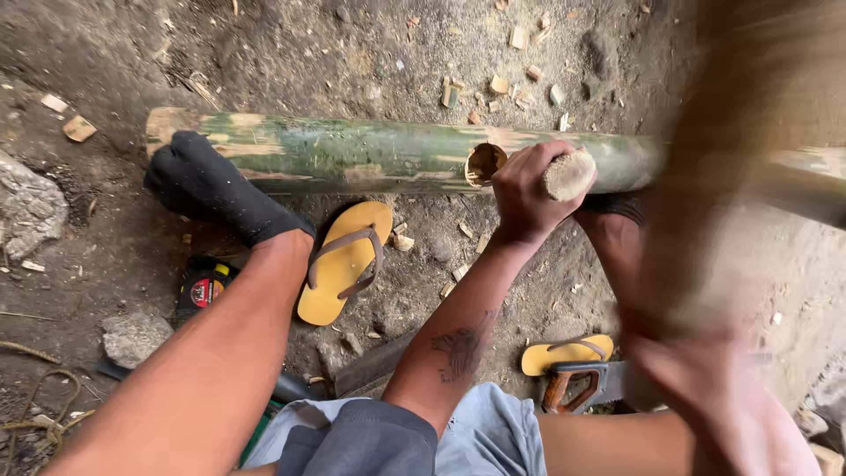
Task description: The person sits on the ground and uses a wooden mallet to repeatedly strike a chisel-like tool inserted into a hole in a bamboo pole. The pole is held steady between their feet. Bamboo chips accumulate around the work area as the hole is enlarged.
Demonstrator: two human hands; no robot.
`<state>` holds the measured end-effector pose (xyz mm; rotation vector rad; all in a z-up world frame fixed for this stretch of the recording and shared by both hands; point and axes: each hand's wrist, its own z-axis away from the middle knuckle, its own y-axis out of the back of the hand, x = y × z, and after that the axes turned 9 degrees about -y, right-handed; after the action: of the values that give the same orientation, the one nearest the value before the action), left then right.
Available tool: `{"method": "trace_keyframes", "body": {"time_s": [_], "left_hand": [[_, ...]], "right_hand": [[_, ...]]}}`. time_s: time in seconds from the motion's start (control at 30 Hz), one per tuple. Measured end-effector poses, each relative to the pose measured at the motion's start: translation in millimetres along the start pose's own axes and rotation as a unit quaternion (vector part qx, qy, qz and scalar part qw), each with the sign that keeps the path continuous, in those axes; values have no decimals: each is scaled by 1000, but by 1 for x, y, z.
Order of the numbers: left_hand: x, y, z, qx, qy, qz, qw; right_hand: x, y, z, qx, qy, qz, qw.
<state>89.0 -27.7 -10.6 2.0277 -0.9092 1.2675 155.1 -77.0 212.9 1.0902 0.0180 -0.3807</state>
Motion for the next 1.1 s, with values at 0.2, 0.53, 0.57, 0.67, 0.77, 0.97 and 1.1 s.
{"method": "trace_keyframes", "body": {"time_s": [0.2, 0.53, 0.57, 0.67, 0.77, 0.97, 1.1], "left_hand": [[-16, 4, 14, 8, -19, 33, 999], [-20, 12, 26, 29, -22, 33, 999], [-18, 15, 32, 29, -25, 29, 999], [-18, 15, 26, 35, -41, 20, 998], [-37, 12, -10, -49, -20, 30, 998], [-108, -2, -84, -89, 143, 102, 980], [-94, 5, -45, -151, -44, 203, 967]], "right_hand": [[6, 17, 25, -11, -8, -25, 1000], [-4, -21, 19, -19, -60, 35, 997], [0, -28, 20, -24, -50, 16, 998], [14, -24, 20, -33, 17, -39, 999], [23, -11, 23, -1, 40, -83, 996], [24, 0, 37, 33, 26, -177, 983], [24, -3, 37, -9, -15, -280, 960]]}}
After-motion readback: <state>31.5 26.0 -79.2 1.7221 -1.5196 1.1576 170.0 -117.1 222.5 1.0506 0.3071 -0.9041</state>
